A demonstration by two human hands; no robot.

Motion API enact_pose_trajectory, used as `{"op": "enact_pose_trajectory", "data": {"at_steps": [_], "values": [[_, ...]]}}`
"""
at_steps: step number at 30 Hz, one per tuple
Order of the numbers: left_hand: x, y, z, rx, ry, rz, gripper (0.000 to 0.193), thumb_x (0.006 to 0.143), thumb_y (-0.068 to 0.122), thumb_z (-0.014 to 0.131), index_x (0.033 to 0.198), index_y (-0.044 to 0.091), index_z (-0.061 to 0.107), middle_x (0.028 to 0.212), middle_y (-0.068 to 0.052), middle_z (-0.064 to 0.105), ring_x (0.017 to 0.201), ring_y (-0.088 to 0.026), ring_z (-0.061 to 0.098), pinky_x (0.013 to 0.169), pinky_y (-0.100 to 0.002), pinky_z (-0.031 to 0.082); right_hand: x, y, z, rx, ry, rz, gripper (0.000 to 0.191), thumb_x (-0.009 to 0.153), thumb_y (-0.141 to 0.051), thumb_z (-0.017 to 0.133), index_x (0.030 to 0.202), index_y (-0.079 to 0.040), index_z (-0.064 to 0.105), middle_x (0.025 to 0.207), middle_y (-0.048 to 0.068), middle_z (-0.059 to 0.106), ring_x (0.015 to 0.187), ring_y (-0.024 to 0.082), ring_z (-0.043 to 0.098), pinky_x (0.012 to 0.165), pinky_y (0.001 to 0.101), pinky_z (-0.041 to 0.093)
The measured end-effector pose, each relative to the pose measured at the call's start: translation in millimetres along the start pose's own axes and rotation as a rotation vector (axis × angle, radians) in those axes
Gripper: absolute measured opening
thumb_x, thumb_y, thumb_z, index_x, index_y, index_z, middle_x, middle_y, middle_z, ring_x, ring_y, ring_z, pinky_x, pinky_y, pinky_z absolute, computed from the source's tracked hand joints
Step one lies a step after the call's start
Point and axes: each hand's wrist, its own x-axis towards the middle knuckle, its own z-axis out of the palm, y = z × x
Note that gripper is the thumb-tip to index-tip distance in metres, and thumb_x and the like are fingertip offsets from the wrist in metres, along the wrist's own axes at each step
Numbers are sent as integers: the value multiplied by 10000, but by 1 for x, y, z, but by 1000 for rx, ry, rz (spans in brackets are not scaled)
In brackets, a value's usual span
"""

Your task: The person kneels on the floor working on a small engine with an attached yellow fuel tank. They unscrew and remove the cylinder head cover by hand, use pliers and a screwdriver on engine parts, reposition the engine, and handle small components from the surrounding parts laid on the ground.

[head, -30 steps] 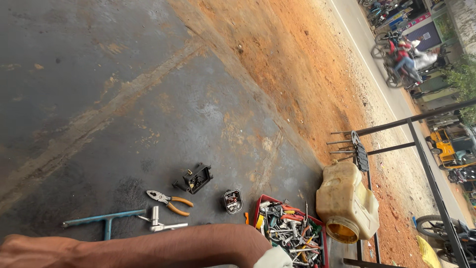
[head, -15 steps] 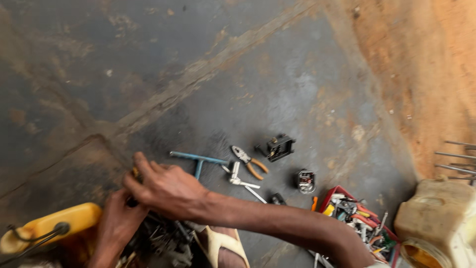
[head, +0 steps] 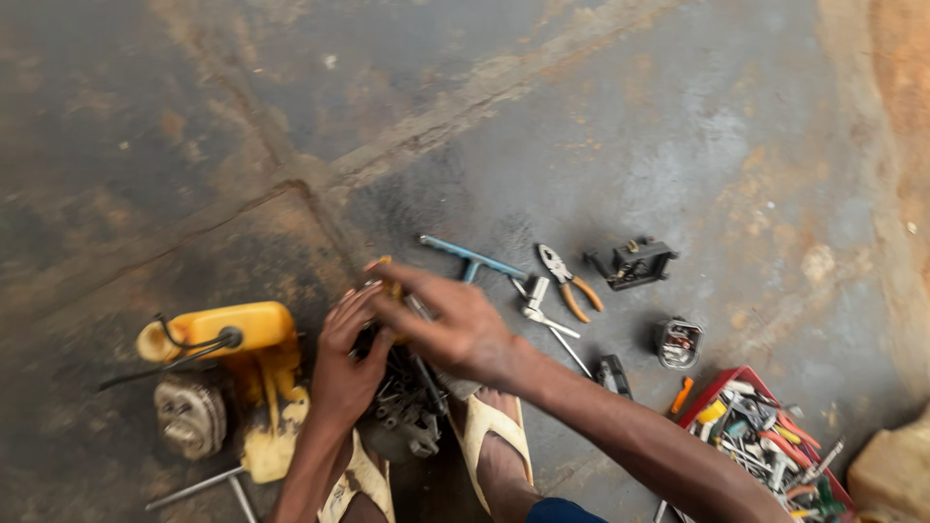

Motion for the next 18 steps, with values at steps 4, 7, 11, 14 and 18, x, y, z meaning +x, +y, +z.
{"op": "enact_pose_trajectory", "data": {"at_steps": [4,7,11,14,18], "values": [[5,8,-1,-39,2,-63,300,971,180,679,1259,97,705,1328,-56,720,1356,-261,610,1217,-476,350,38,10,-8,154,457,481,223,908,59,705,1108,-22,648,1163,144,691,1050,278,729,867,371,632],[6,15,-8,-32,25,-49,292,978,194,680,1251,95,702,1317,-60,720,1341,-270,606,1210,-486,340,58,19,-14,315,376,514,208,1016,30,668,1215,-31,671,1269,160,680,1015,198,755,872,318,637],[12,17,-13,-32,13,-35,319,974,201,688,1276,97,690,1319,-63,715,1327,-265,618,1207,-478,358,15,18,-21,-12,176,404,225,1039,33,675,1257,-19,659,1318,148,674,1121,236,746,938,296,627],[12,18,-14,-18,18,-71,343,954,177,685,1287,91,683,1304,-75,714,1295,-268,626,1177,-472,374,-40,32,-14,16,14,719,224,972,11,690,1195,-9,680,1167,126,712,951,223,760,832,322,606],[4,10,-13,-25,45,-48,288,991,153,674,1270,83,694,1294,-83,727,1278,-272,655,1179,-468,407,-139,44,11,103,-194,932,253,935,9,656,1181,-35,696,1098,131,728,917,239,758,773,345,611]]}}
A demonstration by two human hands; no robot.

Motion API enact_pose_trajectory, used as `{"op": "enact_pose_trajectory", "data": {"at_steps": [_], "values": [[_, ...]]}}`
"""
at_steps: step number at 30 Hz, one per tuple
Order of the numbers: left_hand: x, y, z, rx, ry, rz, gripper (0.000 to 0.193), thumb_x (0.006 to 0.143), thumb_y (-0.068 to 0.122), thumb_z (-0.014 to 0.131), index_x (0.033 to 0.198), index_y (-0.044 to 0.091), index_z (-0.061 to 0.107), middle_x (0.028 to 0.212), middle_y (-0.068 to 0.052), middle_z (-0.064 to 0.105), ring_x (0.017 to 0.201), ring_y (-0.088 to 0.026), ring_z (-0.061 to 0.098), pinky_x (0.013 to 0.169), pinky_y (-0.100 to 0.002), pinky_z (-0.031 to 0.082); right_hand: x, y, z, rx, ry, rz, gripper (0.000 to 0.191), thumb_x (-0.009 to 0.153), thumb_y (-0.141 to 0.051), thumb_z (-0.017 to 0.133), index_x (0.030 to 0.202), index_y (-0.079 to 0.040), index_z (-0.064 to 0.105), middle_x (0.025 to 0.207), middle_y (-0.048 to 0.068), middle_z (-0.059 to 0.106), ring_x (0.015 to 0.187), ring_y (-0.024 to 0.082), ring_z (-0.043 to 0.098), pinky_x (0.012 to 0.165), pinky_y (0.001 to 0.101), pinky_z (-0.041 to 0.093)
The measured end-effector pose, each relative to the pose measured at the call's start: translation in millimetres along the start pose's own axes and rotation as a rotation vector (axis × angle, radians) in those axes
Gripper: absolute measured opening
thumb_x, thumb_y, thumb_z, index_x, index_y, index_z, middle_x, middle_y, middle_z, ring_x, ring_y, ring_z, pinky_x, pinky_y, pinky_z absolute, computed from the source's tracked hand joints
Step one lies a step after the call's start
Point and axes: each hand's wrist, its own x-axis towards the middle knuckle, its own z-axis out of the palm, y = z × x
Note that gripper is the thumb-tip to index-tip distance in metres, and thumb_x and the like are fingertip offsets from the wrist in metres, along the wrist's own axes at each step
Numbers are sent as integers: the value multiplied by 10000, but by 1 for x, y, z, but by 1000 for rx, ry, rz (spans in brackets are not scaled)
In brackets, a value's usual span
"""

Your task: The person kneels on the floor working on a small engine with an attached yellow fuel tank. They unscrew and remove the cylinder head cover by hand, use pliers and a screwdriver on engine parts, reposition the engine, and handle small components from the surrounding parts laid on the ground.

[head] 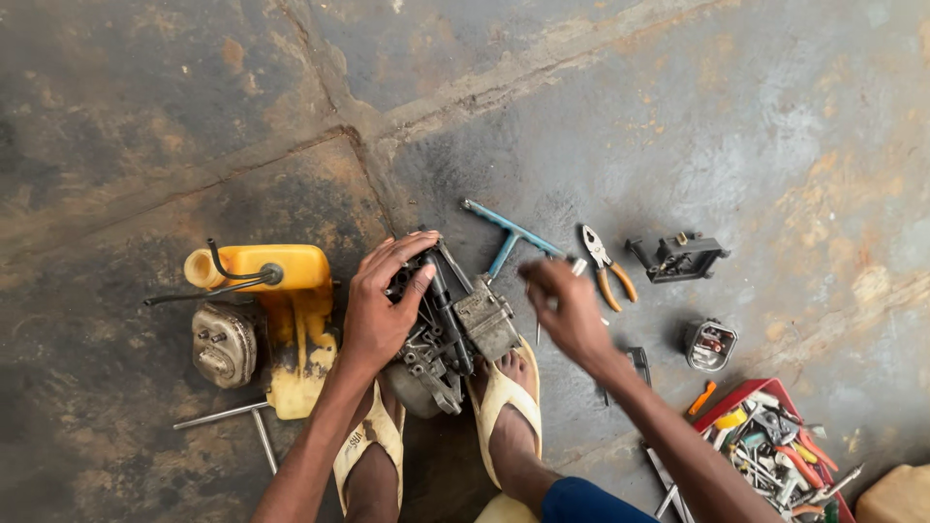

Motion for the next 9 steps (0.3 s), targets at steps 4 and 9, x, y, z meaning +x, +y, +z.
{"op": "enact_pose_trajectory", "data": {"at_steps": [4,9], "values": [[-10,-16,9,-25,38,38,251,995,131,648,1231,86,719,1269,-95,733,1239,-270,676,1084,-419,501,-42,62,16,381,-88,-185,741,683,124,573,1409,2,491,1400,239,561,1321,379,537,1048,468,454],[-6,12,21,-905,-176,-390,446,1116,294,421,1452,29,543,1411,-153,629,1259,-239,623,1058,-384,508,-109,65,-20,-20,181,-251,680,705,65,646,1378,38,550,1408,259,557,1315,446,527,1093,513,426]]}}
